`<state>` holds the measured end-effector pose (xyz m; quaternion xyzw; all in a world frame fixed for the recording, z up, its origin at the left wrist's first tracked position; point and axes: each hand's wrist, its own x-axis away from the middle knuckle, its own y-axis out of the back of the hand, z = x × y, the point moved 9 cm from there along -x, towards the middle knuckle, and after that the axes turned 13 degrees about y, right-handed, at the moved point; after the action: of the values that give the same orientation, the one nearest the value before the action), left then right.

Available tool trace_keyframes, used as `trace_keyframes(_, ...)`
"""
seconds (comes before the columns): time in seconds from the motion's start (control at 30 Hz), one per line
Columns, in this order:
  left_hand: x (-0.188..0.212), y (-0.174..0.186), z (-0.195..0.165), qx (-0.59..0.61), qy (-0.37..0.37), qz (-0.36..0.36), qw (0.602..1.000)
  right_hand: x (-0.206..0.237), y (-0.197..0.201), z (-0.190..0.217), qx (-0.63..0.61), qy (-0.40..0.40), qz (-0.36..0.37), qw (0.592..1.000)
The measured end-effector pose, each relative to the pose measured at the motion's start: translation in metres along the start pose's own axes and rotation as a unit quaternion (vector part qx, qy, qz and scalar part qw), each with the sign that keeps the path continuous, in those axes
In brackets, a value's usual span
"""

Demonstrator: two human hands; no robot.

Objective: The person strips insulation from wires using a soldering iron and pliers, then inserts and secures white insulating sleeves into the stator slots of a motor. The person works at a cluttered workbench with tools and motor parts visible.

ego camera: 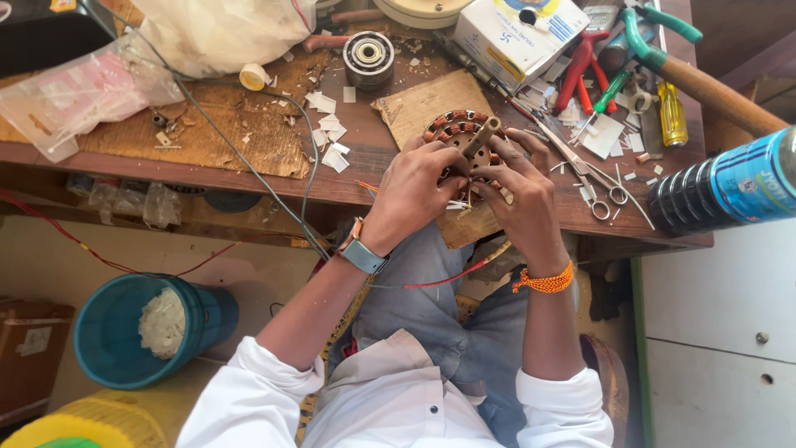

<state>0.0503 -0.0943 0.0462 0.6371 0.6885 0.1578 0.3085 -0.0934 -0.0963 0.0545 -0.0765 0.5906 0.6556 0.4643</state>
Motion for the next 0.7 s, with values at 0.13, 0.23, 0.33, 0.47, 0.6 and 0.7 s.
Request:
trace_keyframes(0.13, 0.005, -0.005, 0.005, -0.022, 0.037, -0.007, 0.999, 0.009, -0.001, -0.007, -0.016, -0.047, -0.012, 0.999)
trace_keyframes(0.23, 0.007, -0.008, 0.008, -0.035, 0.052, -0.004, 0.998, 0.017, 0.005, -0.006, 0.017, -0.076, -0.043, 0.996)
trace_keyframes(0.33, 0.005, -0.011, 0.011, -0.017, 0.045, -0.004, 0.999, 0.021, 0.004, -0.003, 0.018, -0.088, -0.046, 0.995)
trace_keyframes(0.47, -0.003, -0.015, 0.024, 0.034, 0.066, 0.008, 0.997, 0.023, 0.001, 0.002, 0.013, -0.097, -0.055, 0.994)
trace_keyframes(0.6, -0.004, -0.019, 0.036, 0.068, 0.102, 0.012, 0.992, 0.018, 0.0, 0.002, 0.016, -0.097, -0.074, 0.992)
trace_keyframes(0.7, 0.0, -0.023, 0.044, 0.107, 0.145, 0.018, 0.983, 0.014, -0.001, 0.001, -0.018, -0.083, -0.078, 0.993)
